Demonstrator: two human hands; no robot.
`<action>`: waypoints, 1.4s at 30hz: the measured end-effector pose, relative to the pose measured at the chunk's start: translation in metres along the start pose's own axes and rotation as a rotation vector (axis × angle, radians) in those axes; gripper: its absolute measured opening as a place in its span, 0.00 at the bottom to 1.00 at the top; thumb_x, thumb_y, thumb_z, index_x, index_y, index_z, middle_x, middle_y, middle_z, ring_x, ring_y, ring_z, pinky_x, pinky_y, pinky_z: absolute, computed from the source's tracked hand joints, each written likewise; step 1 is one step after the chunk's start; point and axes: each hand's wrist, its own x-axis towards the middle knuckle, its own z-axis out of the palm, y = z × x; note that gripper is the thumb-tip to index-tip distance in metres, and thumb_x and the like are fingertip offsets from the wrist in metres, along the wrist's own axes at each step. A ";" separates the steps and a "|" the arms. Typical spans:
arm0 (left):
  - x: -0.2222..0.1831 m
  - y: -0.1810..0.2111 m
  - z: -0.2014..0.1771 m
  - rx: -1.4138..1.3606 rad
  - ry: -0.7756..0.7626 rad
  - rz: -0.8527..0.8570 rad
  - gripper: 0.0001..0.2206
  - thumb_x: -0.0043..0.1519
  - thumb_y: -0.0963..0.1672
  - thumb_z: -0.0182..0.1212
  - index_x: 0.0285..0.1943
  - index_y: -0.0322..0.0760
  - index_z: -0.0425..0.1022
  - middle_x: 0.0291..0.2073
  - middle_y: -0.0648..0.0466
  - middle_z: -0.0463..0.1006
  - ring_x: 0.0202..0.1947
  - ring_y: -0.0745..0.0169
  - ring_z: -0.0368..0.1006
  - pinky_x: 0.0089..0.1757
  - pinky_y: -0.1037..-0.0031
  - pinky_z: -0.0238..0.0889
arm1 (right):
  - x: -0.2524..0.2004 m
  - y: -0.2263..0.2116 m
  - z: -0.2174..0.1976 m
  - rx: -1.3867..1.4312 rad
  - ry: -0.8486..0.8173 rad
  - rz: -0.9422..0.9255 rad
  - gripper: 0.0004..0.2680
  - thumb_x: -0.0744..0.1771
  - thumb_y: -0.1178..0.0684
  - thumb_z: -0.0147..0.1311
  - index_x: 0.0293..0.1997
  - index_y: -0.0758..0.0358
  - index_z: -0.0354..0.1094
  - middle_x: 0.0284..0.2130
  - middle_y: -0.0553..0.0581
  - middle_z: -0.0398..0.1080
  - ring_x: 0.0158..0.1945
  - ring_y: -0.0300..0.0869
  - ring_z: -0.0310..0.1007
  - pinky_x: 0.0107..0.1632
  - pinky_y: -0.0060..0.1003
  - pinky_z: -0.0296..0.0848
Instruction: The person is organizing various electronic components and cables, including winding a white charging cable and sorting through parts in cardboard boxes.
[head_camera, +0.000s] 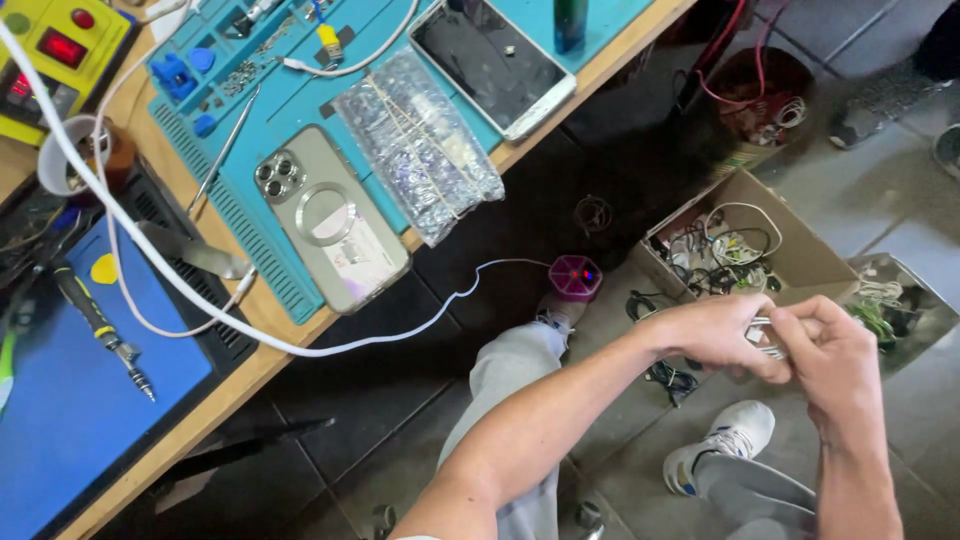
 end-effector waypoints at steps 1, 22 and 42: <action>0.006 -0.009 0.002 -0.169 -0.071 -0.014 0.38 0.45 0.50 0.76 0.65 0.33 0.69 0.41 0.45 0.86 0.31 0.57 0.81 0.26 0.67 0.67 | 0.005 0.014 -0.003 0.047 -0.032 -0.052 0.04 0.76 0.59 0.62 0.47 0.66 0.74 0.25 0.54 0.71 0.25 0.37 0.66 0.30 0.32 0.68; 0.038 -0.012 0.039 0.292 0.017 -0.001 0.20 0.58 0.53 0.64 0.44 0.32 0.87 0.42 0.42 0.91 0.41 0.45 0.87 0.41 0.56 0.78 | 0.000 0.020 -0.008 -0.144 0.059 -0.263 0.02 0.73 0.63 0.65 0.50 0.67 0.77 0.38 0.56 0.75 0.37 0.38 0.69 0.42 0.33 0.69; 0.033 -0.017 0.051 -0.046 -0.030 0.189 0.10 0.51 0.46 0.63 0.17 0.43 0.76 0.13 0.57 0.81 0.15 0.63 0.73 0.25 0.67 0.62 | 0.003 0.024 -0.019 -0.479 0.178 -0.511 0.10 0.73 0.63 0.57 0.59 0.59 0.81 0.37 0.50 0.74 0.26 0.37 0.57 0.39 0.38 0.62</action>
